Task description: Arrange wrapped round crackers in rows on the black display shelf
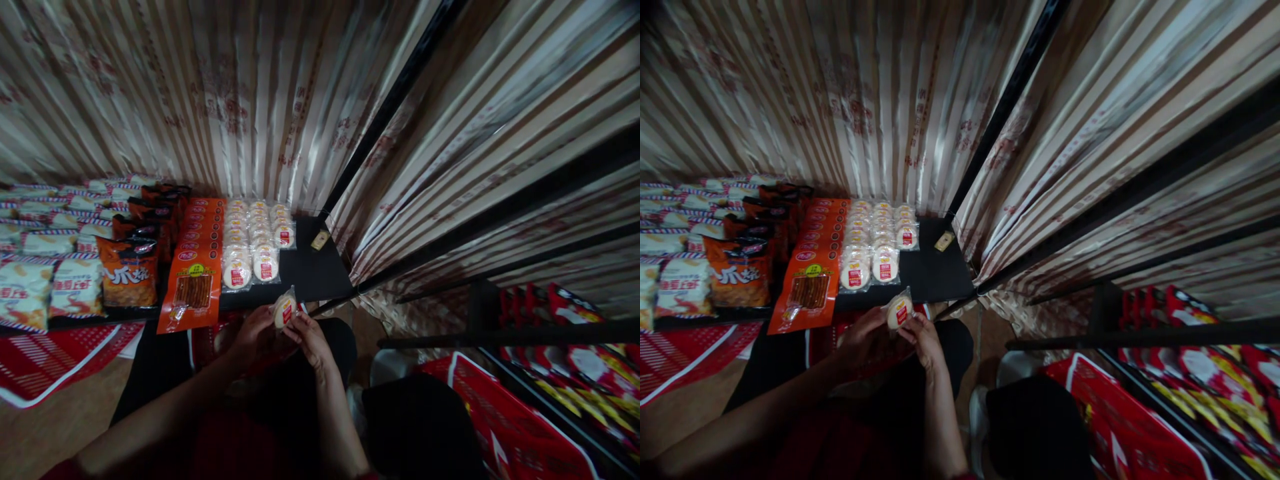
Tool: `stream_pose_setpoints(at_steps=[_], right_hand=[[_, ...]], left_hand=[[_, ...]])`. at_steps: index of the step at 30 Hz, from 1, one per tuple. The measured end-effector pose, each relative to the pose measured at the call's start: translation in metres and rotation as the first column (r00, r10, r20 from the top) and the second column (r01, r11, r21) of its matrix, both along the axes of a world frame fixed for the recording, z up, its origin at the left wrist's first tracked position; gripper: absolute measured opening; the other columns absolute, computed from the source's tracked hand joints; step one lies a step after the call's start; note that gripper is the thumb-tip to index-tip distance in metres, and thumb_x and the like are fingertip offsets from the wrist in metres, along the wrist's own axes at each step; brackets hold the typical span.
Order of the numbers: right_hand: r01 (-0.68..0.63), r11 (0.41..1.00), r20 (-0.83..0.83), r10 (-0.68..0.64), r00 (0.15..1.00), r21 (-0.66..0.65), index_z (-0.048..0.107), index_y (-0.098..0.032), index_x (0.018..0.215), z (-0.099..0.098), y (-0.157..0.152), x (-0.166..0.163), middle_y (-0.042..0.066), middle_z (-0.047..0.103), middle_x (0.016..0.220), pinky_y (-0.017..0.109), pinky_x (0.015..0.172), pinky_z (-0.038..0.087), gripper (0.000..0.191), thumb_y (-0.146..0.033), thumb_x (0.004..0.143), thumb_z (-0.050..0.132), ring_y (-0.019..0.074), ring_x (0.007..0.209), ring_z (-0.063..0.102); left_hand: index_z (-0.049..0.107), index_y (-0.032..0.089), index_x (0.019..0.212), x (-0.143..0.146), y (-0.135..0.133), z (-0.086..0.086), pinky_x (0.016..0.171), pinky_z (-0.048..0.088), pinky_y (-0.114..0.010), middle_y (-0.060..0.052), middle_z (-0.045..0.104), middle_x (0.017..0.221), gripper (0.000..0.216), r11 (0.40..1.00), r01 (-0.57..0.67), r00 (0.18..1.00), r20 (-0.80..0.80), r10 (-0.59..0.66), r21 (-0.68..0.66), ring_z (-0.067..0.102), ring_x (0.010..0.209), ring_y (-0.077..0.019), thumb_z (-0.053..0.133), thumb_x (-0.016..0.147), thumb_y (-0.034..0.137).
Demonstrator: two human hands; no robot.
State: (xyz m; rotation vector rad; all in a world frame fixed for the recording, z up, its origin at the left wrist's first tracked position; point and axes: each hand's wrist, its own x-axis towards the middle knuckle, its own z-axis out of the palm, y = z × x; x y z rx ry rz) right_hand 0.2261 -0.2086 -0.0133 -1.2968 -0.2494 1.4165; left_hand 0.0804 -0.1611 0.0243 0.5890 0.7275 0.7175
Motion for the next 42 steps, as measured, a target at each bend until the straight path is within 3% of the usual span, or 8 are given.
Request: stream_pose_setpoints(at_steps=[8, 15, 20, 24, 32, 38, 42], right_hand=[[0.056, 0.998, 0.069, -0.057, 0.996, 0.019, 0.062, -0.018, 0.080, -0.002, -0.003, 0.005, 0.000, 0.065, 0.073, 0.029, 0.070, 0.053, 0.039, -0.040, 0.055, 0.081, 0.0116, 0.065, 0.060], [0.014, 0.994, 0.415, -0.058, 0.908, 0.108, 0.064, -0.020, 0.093, 0.011, 0.006, 0.019, 0.004, 0.069, 0.089, 0.030, 0.077, 0.051, 0.044, -0.040, 0.056, 0.078, 0.0177, 0.081, 0.064], [-0.016, 0.996, 0.554, -0.034, 0.832, 0.084, 0.068, -0.019, 0.094, 0.017, 0.014, 0.033, 0.004, 0.069, 0.084, 0.029, 0.070, 0.050, 0.038, -0.045, 0.066, 0.070, 0.0177, 0.075, 0.063], [-0.028, 0.995, 0.537, -0.026, 0.843, 0.093, 0.068, -0.017, 0.094, 0.019, 0.020, 0.038, 0.005, 0.069, 0.083, 0.028, 0.066, 0.050, 0.041, -0.045, 0.064, 0.071, 0.0174, 0.072, 0.063], [-0.093, 0.991, 0.543, 0.028, 0.839, 0.093, 0.063, -0.015, 0.103, 0.024, 0.034, 0.045, 0.005, 0.071, 0.085, 0.026, 0.063, 0.049, 0.046, -0.042, 0.066, 0.068, 0.0160, 0.069, 0.064], [-0.088, 0.992, 0.590, 0.018, 0.807, 0.091, 0.064, -0.016, 0.093, 0.019, 0.046, 0.057, 0.003, 0.070, 0.078, 0.027, 0.062, 0.050, 0.039, -0.042, 0.064, 0.067, 0.0164, 0.065, 0.064], [-0.053, 0.994, 0.612, -0.018, 0.791, 0.097, 0.064, -0.015, 0.088, 0.013, 0.055, 0.067, 0.004, 0.070, 0.076, 0.027, 0.063, 0.049, 0.037, -0.041, 0.061, 0.067, 0.0155, 0.065, 0.063]], left_hand=[[0.061, 0.017, 0.079, 0.018, 0.005, -0.011, 0.072, 0.046, -0.027, -0.002, 0.067, 0.080, 0.027, 0.995, -0.032, 0.983, -0.176, 0.048, 0.092, 0.061, 0.080, -0.0193, 0.072, 0.062, 0.035], [0.062, 0.018, 0.076, 0.031, 0.021, -0.007, 0.072, 0.046, -0.028, -0.003, 0.068, 0.078, 0.015, 0.981, 0.018, 0.960, -0.279, 0.038, 0.193, 0.061, 0.080, -0.0209, 0.069, 0.067, 0.028], [0.064, 0.017, 0.080, 0.038, 0.029, -0.009, 0.075, 0.045, -0.031, -0.006, 0.066, 0.084, 0.011, 0.951, 0.055, 0.903, -0.421, 0.081, 0.303, 0.061, 0.081, -0.0228, 0.060, 0.072, 0.025], [0.065, 0.018, 0.082, 0.044, 0.036, -0.011, 0.077, 0.044, -0.030, -0.006, 0.063, 0.085, 0.014, 0.889, 0.111, 0.808, -0.562, 0.179, 0.443, 0.059, 0.081, -0.0212, 0.056, 0.075, 0.024], [0.065, 0.016, 0.091, 0.058, 0.050, -0.006, 0.083, 0.045, -0.030, -0.005, 0.063, 0.092, 0.026, 0.751, 0.354, 0.674, -0.709, 0.208, 0.557, 0.058, 0.088, -0.0168, 0.041, 0.083, 0.024], [0.061, 0.014, 0.102, 0.070, 0.061, -0.009, 0.083, 0.047, -0.030, -0.008, 0.064, 0.098, 0.027, 0.763, 0.335, 0.664, -0.713, 0.224, 0.553, 0.060, 0.089, -0.0164, 0.042, 0.083, 0.019], [0.059, 0.014, 0.102, 0.076, 0.062, -0.015, 0.083, 0.048, -0.030, -0.006, 0.066, 0.095, 0.028, 0.785, 0.298, 0.700, -0.684, 0.208, 0.543, 0.061, 0.087, -0.0153, 0.041, 0.080, 0.012]])
